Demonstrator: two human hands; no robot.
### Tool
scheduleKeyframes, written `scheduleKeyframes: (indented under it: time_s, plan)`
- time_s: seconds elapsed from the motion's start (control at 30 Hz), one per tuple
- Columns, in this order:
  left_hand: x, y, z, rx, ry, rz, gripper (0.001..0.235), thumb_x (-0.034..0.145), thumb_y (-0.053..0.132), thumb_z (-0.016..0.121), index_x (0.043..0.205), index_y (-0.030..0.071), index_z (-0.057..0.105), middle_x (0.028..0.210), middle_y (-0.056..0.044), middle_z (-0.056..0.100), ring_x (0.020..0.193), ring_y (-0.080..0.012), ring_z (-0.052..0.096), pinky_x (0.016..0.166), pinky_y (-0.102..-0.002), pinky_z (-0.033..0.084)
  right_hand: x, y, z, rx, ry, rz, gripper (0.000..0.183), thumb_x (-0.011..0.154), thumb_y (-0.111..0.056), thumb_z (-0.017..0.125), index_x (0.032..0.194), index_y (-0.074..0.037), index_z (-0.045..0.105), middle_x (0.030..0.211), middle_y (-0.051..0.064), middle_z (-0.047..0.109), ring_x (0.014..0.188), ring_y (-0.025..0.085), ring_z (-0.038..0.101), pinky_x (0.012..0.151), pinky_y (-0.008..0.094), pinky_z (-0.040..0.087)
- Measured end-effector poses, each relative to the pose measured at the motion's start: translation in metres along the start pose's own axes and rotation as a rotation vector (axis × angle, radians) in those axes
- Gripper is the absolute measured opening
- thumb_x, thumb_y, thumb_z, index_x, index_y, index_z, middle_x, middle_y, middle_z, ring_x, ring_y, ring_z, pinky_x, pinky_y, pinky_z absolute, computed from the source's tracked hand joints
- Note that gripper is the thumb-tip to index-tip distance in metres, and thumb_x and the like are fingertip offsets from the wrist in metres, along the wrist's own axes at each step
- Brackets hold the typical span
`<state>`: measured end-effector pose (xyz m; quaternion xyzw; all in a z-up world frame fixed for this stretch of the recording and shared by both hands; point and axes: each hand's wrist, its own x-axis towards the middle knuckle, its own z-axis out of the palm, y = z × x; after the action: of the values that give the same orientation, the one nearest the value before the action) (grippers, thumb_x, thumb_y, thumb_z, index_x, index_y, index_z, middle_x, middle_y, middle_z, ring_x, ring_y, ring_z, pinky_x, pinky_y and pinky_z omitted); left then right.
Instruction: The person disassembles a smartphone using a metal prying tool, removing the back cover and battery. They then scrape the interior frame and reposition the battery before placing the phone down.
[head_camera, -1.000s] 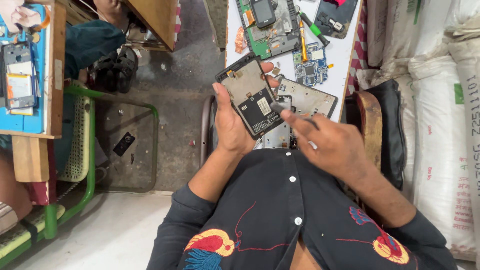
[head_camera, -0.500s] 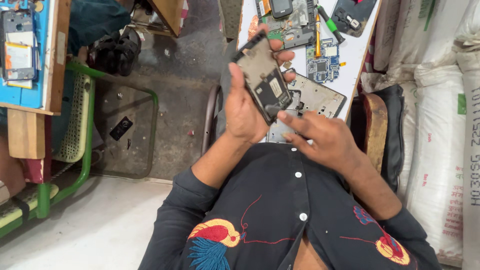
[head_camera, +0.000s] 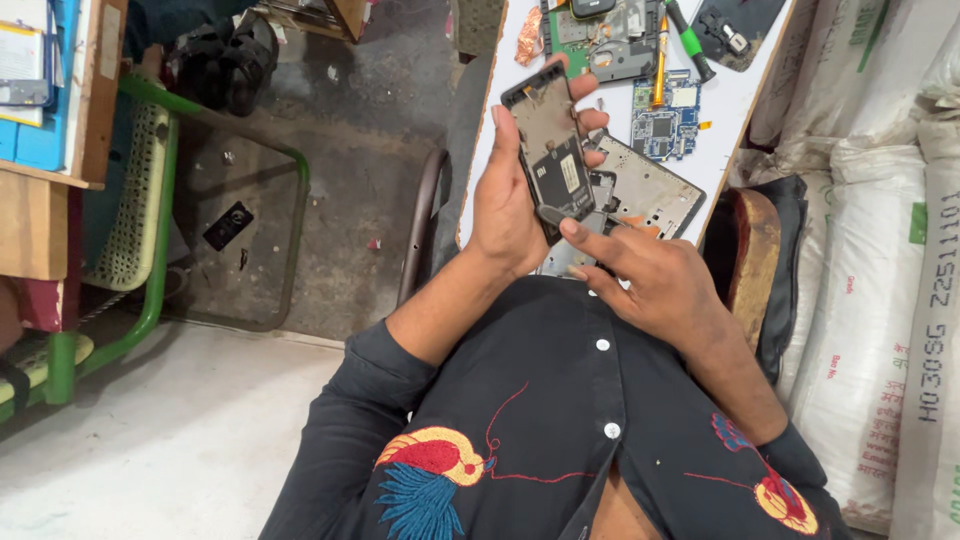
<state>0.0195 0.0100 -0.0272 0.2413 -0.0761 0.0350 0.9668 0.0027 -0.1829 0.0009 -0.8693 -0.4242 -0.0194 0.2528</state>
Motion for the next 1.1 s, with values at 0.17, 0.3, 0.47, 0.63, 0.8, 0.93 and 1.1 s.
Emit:
scheduleKeyframes:
  time_s: [0.17,0.3,0.47,0.63,0.8,0.93,1.1]
  plan:
    - [-0.001,0.007,-0.002,-0.022,-0.013,0.055,0.057,0.124,0.05,0.03,0.16,0.006,0.036,0.143,-0.011,0.058,0.116,-0.0171,0.061,0.101,-0.031,0.056,0.001,-0.014,-0.01,-0.027,0.024,0.009,0.053,0.094,-0.017,0.076,0.144,-0.026,0.06,0.07,0.004,0.049,0.056,0.024,0.055,0.055,0.038,0.05]
    - [-0.007,0.0,0.002,0.053,0.099,0.011,0.061,0.113,0.049,0.032,0.161,0.012,0.035,0.145,-0.005,0.058,0.117,-0.0118,0.062,0.101,-0.027,0.054,0.005,-0.018,-0.014,-0.09,0.067,0.01,0.053,0.095,-0.014,0.075,0.145,-0.024,0.061,0.073,0.005,0.049,0.057,0.023,0.055,0.054,0.037,0.049]
    - [-0.006,0.007,-0.007,-0.037,-0.061,0.07,0.057,0.126,0.053,0.031,0.151,0.003,0.042,0.126,-0.007,0.059,0.107,-0.0123,0.06,0.103,-0.028,0.055,0.005,-0.021,-0.015,-0.099,0.048,0.002,0.055,0.092,-0.014,0.077,0.144,-0.025,0.061,0.069,0.004,0.047,0.054,0.022,0.054,0.051,0.037,0.048]
    - [0.003,0.015,-0.009,-0.011,-0.058,0.144,0.058,0.121,0.053,0.029,0.158,0.009,0.038,0.144,-0.005,0.056,0.117,-0.0117,0.058,0.105,-0.028,0.054,-0.002,-0.025,-0.021,-0.117,-0.01,0.027,0.062,0.087,-0.012,0.078,0.144,-0.027,0.061,0.068,0.004,0.046,0.052,0.022,0.052,0.051,0.038,0.048]
    - [0.001,0.012,0.002,-0.005,-0.054,0.136,0.06,0.122,0.053,0.027,0.16,0.008,0.036,0.144,-0.006,0.053,0.118,-0.0131,0.056,0.107,-0.029,0.053,0.007,-0.022,-0.021,-0.17,0.064,-0.02,0.06,0.089,-0.015,0.079,0.146,-0.026,0.06,0.078,0.006,0.053,0.056,0.023,0.055,0.052,0.037,0.048]
    - [-0.001,0.015,0.006,0.006,-0.069,0.143,0.065,0.12,0.058,0.027,0.16,0.006,0.034,0.145,-0.009,0.052,0.12,-0.0162,0.057,0.108,-0.032,0.054,0.009,-0.021,-0.016,-0.138,0.076,-0.043,0.057,0.091,-0.016,0.078,0.145,-0.025,0.06,0.075,0.006,0.051,0.058,0.023,0.056,0.053,0.037,0.049]
    - [0.005,0.031,0.002,-0.125,-0.119,0.181,0.068,0.117,0.062,0.026,0.162,0.011,0.03,0.15,-0.014,0.053,0.126,-0.0236,0.06,0.107,-0.041,0.057,0.0,-0.011,-0.018,-0.106,0.1,0.026,0.057,0.091,-0.012,0.075,0.145,-0.022,0.059,0.083,0.006,0.059,0.06,0.023,0.058,0.056,0.037,0.05]
